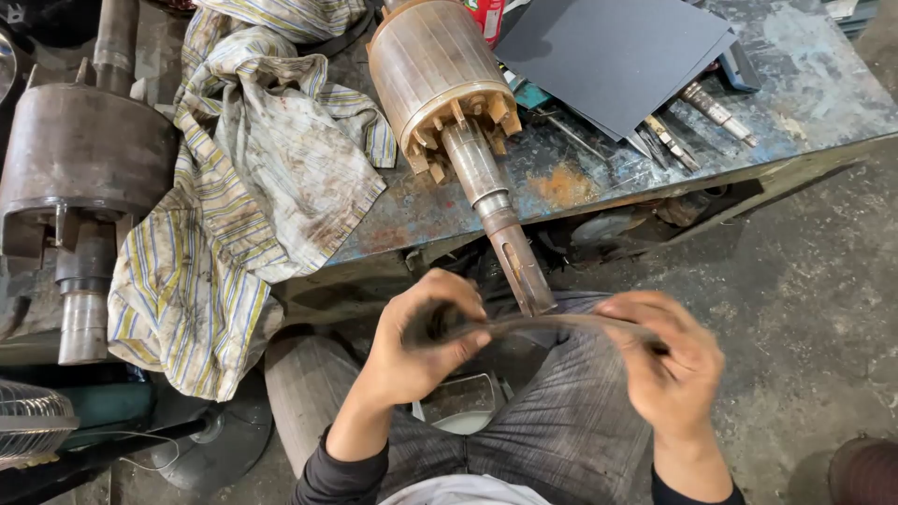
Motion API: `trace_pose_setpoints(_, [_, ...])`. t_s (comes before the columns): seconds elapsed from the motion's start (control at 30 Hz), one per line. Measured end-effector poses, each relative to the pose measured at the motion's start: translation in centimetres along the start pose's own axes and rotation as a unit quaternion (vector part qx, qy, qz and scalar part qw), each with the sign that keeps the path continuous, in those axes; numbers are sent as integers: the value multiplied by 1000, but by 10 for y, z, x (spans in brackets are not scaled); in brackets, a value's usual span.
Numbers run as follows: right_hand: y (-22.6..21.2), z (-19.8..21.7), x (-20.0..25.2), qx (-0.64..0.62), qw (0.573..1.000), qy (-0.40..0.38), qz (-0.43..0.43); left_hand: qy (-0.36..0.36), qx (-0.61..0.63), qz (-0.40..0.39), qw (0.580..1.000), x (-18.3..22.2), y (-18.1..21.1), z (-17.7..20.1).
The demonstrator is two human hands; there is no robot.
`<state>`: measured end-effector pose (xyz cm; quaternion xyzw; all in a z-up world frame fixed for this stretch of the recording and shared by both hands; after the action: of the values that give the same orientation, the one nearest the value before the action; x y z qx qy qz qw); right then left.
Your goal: Sanding the shaft of an electric motor rotor using sandpaper to smooth the metal surface.
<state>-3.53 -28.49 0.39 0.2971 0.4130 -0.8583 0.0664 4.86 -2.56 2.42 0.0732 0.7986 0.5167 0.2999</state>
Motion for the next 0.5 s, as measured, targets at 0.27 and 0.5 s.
trace_pose_setpoints(0.27, [38, 5, -35, 36, 997, 19, 60, -9, -358, -216, 908, -2, -18, 4])
trace_pose_setpoints(0.5, [99, -28, -21, -102, 947, -185, -240, -31, -435, -73, 897, 21, -52, 5])
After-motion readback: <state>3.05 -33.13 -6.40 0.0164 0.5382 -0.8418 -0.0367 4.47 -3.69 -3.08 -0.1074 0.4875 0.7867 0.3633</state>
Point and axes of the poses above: each hand's wrist, its own x-axis away from the middle knuckle, its own z-axis out of the back of the hand, y = z × x, the point moved 6 cm from there along -x, towards the middle knuckle, and after that the axes turned 15 degrees about x, right-handed, at the moved point
